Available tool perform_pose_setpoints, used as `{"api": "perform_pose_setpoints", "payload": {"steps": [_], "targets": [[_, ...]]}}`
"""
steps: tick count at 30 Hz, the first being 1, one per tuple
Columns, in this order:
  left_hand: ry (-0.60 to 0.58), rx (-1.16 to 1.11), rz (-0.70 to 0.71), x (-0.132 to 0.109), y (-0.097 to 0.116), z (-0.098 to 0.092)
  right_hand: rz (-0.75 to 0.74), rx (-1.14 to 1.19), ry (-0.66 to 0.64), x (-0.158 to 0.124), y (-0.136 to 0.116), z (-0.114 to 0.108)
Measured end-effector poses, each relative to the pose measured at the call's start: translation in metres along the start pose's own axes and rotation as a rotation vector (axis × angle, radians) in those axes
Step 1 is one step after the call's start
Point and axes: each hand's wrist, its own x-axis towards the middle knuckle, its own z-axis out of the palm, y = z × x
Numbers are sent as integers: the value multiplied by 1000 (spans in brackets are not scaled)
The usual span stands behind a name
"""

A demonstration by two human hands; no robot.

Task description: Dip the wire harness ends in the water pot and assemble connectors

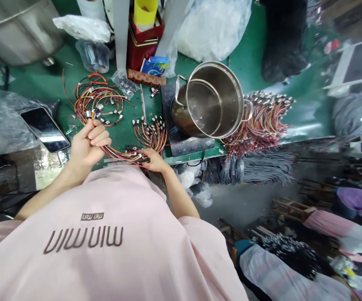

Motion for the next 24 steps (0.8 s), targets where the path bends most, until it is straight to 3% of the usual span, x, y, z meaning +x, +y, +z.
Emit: {"api": "perform_pose_setpoints", "payload": {"steps": [3,6,8,10,15,20,24], "targets": [[10,26,36,-2,7,-4,75,-35,166,0,6,-24],[-14,54,42,2,5,-13,430,-243,343,13,13,-45],[-32,77,32,3,-1,-18,647,-364,348,29,16,-51],[-52,105,14,4,-7,-22,758,-415,308,45,17,-52],[-70,145,-53,0,-18,-32,809,-393,268,67,26,-48],[-124,119,-103,5,-24,-40,766,-312,235,68,39,-54],[-96,116,-156,11,-29,-44,706,-280,267,65,36,-56]]}}
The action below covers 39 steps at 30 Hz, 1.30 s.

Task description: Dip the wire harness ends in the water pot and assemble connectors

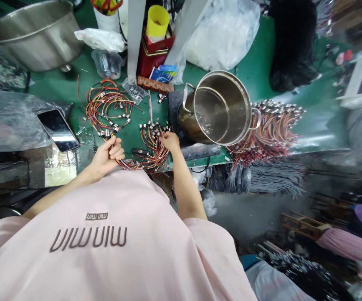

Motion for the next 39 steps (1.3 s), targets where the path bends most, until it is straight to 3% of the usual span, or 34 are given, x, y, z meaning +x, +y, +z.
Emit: {"api": "perform_pose_setpoints", "payload": {"steps": [6,10,14,19,24,28,30,33,35,39], "targets": [[24,-6,-39,3,-1,-2,-14,32,64,-10,-10,-8],[21,-16,-28,3,0,-2,-54,214,147,-19,-15,-12],[45,-11,-16,8,-5,0,-176,403,203,-41,-30,-11],[138,46,-19,21,-16,5,-375,388,268,-75,-65,6],[183,88,19,33,-23,6,-539,237,183,-100,-91,23],[184,131,14,31,-21,7,-643,318,121,-99,-80,20],[163,142,13,27,-18,8,-552,330,165,-88,-62,15],[100,145,6,20,-14,9,-227,170,272,-65,-31,10],[53,141,-5,17,-14,10,-77,56,250,-51,-17,12],[-52,128,-69,8,-10,13,15,-11,122,-33,-7,22]]}}
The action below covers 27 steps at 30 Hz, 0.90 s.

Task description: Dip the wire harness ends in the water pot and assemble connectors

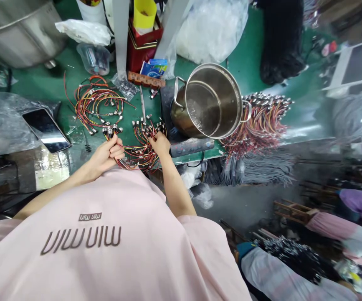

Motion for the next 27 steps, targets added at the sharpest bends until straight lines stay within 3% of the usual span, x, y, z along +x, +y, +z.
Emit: {"api": "perform_pose_setpoints", "payload": {"steps": [4,10,16,22,27], "targets": [[-77,-68,36,-18,17,4,70,71,-34,9,4,4],[8,-16,163,-23,36,-3,94,233,-11,14,17,-1],[126,92,137,-1,15,-9,38,508,29,2,17,-2],[127,1,17,8,0,-3,-33,878,7,-3,9,-6],[153,-60,18,18,-5,-9,-185,866,46,-16,-6,-7]]}}
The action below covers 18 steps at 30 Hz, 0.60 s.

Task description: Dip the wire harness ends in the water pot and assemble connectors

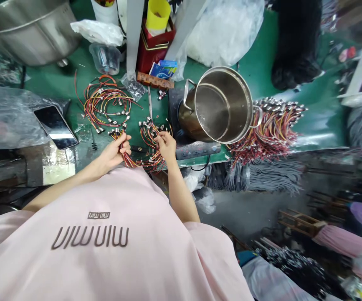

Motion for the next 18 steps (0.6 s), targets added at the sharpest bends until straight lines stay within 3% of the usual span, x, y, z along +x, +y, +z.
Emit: {"api": "perform_pose_setpoints", "payload": {"steps": [7,18], "targets": [[128,-51,-19,11,-8,-3,-225,-256,-25,-26,-21,24],[101,-64,-11,9,-3,-3,-356,-373,-136,-50,-43,39]]}}
